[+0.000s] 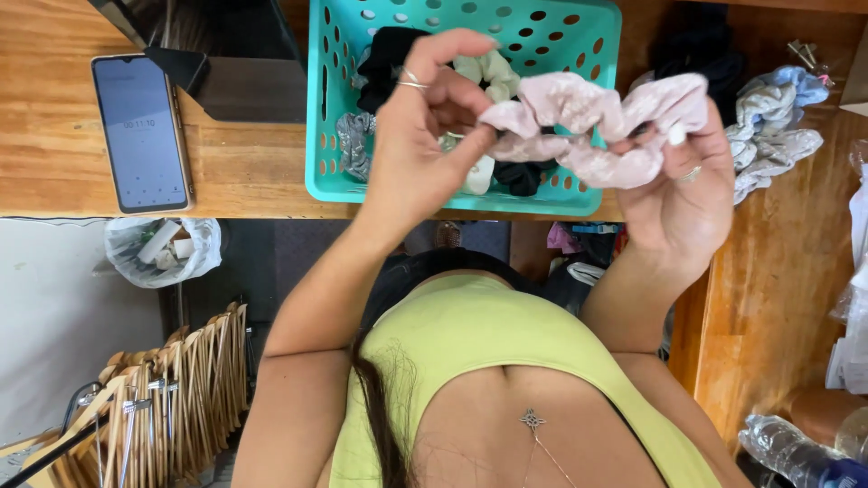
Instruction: Organizing hair scrunchies by picking them up from a table and placing them into a teal plastic basket.
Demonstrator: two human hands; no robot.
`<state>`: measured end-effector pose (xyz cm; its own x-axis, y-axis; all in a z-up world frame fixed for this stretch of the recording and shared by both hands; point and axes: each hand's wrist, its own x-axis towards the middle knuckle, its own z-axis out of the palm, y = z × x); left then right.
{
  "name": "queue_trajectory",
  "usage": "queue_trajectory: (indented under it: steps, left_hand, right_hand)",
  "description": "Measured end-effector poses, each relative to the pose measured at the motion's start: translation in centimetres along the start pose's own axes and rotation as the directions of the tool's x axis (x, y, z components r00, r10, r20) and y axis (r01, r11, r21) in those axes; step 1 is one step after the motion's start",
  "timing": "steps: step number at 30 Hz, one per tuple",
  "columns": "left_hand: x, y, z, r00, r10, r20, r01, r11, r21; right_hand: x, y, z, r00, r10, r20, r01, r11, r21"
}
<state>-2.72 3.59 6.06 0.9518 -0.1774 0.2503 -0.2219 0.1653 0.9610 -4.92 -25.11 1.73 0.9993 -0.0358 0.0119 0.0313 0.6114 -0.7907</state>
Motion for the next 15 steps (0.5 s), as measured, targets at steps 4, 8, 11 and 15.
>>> queue_trajectory:
  steps: [4,8,11,15]
  left_hand:
    - [-0.1,1.1,-0.5,0.999,0.037,-0.021,-0.036,0.998,0.050]
    - [0.4,0.8,0.5,0.997,0.040,0.061,-0.051,0.977,0.205]
    - [0.9,-0.9,1.5,0.982,0.105,0.159,-0.156,0.921,0.356]
    - [0.5,-3.8,2.4,0.963,-0.078,0.260,-0.114,0.753,0.648]
  right_hand:
    - [0.7,-0.9,-0.6,0.999,0.036,0.035,-0.039,0.995,0.089]
    - [0.9,1.0,1.7,0.992,-0.123,0.017,0.123,0.955,-0.269]
    - [1.9,2.0,3.9,0.939,-0.308,0.153,0.326,0.653,-0.684]
    - [3.8,3.3,4.8,0.873,-0.394,0.288,0.277,-0.086,-0.957]
